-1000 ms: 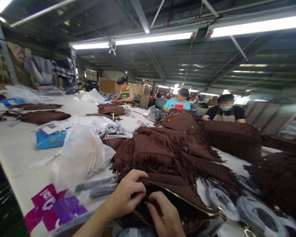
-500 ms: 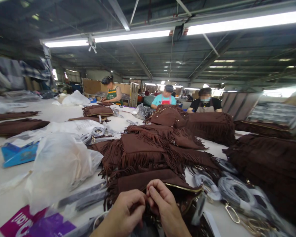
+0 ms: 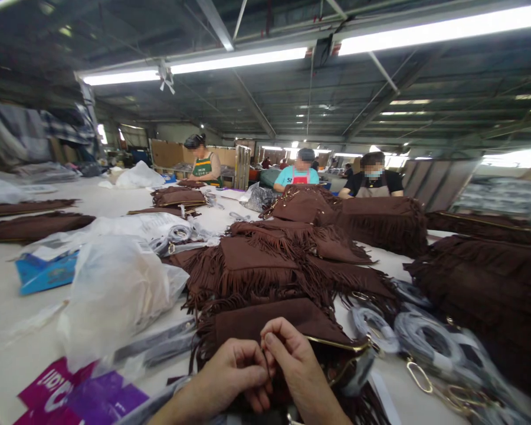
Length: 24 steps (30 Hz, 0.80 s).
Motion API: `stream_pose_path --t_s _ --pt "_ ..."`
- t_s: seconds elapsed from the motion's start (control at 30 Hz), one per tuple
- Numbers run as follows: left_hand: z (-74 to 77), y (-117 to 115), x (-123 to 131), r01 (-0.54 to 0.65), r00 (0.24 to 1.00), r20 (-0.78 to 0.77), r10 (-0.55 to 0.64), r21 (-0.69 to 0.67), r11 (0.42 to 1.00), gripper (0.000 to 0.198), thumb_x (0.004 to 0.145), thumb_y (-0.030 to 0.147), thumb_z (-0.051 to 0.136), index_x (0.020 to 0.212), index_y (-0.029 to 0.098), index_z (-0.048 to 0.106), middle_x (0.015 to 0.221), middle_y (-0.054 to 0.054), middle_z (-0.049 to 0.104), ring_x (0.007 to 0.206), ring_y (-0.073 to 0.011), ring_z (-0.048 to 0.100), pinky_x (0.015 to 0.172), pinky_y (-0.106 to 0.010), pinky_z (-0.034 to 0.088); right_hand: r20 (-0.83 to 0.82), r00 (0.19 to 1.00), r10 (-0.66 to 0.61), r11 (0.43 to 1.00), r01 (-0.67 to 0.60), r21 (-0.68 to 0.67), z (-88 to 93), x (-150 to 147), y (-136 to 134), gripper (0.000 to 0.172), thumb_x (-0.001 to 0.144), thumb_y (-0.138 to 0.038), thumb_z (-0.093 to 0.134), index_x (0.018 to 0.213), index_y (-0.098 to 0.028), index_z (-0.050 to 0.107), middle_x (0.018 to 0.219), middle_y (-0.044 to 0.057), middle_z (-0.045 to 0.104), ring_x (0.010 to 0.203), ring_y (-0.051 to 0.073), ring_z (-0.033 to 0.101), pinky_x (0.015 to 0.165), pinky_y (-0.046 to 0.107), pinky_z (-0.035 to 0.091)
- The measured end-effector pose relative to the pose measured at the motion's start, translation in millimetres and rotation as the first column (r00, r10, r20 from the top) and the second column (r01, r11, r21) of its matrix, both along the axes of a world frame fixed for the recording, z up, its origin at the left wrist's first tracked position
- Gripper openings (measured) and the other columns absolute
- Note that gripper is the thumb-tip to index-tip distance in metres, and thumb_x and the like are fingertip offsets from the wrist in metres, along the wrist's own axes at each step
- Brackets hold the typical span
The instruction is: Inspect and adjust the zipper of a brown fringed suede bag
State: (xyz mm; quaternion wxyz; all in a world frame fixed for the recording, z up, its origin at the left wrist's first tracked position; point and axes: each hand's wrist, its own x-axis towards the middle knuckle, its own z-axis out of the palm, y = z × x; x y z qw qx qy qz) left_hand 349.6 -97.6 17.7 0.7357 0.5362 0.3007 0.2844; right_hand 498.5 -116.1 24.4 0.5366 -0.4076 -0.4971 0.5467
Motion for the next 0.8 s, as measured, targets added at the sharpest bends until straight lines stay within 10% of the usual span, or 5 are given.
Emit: stream_pose_path --t_s 0.13,0.23,0.43,0.67,0.8 --pt "0.0 3.4 -2.9 0.026 0.998 -0.059 -0.023 0.056 0.998 0.031 0.071 0.041 0.073 0.076 0.014 0.060 0.071 -0.003 0.067 0.054 -0.0105 0.061 0.056 -0.021 0.050 0.238 0.950 0.201 0.980 -0.197 -0.042 23.3 19.0 -8.8 0.023 0.087 -0.043 0.056 0.081 -0.020 0.056 0.062 -0.005 0.053 0.052 0.012 0.050 0.051 0.021 0.041" --pt "1.7 4.5 -4.5 0.029 0.990 -0.143 -0.019 0.069 0.997 0.029 0.071 0.041 0.072 0.075 0.014 0.059 0.065 -0.002 0.066 0.053 -0.0114 0.061 0.055 -0.022 0.048 0.590 0.730 0.344 0.926 -0.367 -0.087 43.7 46.3 -18.3 0.012 0.084 -0.022 0.052 0.076 -0.020 0.060 0.063 -0.004 0.056 0.054 0.012 0.052 0.053 0.020 0.039" --pt "5.8 1.8 -3.8 0.037 0.981 -0.191 -0.021 0.079 0.996 0.024 0.071 0.037 0.068 0.072 0.015 0.057 0.064 0.000 0.065 0.050 -0.0103 0.058 0.050 -0.020 0.044 0.915 0.333 0.229 0.951 -0.278 -0.136 41.7 71.6 -29.3 0.017 0.066 -0.004 0.066 0.064 -0.021 0.067 0.062 -0.005 0.063 0.060 0.014 0.055 0.054 0.022 0.032" --pt "7.4 1.8 -4.5 0.051 0.979 -0.203 -0.032 0.089 0.995 0.023 0.072 0.036 0.066 0.072 0.015 0.057 0.060 0.002 0.063 0.050 -0.0093 0.056 0.050 -0.020 0.044 0.995 0.094 0.032 0.955 -0.297 -0.003 19.0 44.2 -40.8 0.033 0.045 -0.039 0.094 0.053 -0.021 0.068 0.051 0.001 0.064 0.046 0.017 0.053 0.045 0.025 0.020" --pt "5.3 3.1 -5.5 0.044 0.980 -0.194 -0.029 0.074 0.996 0.027 0.072 0.039 0.069 0.073 0.015 0.057 0.063 0.000 0.064 0.051 -0.0099 0.058 0.051 -0.020 0.046 0.998 0.002 -0.069 0.932 -0.356 0.065 6.7 32.4 -42.5 0.015 0.057 -0.014 0.082 0.051 -0.017 0.069 0.052 0.009 0.069 0.042 0.020 0.057 0.046 0.029 0.015"
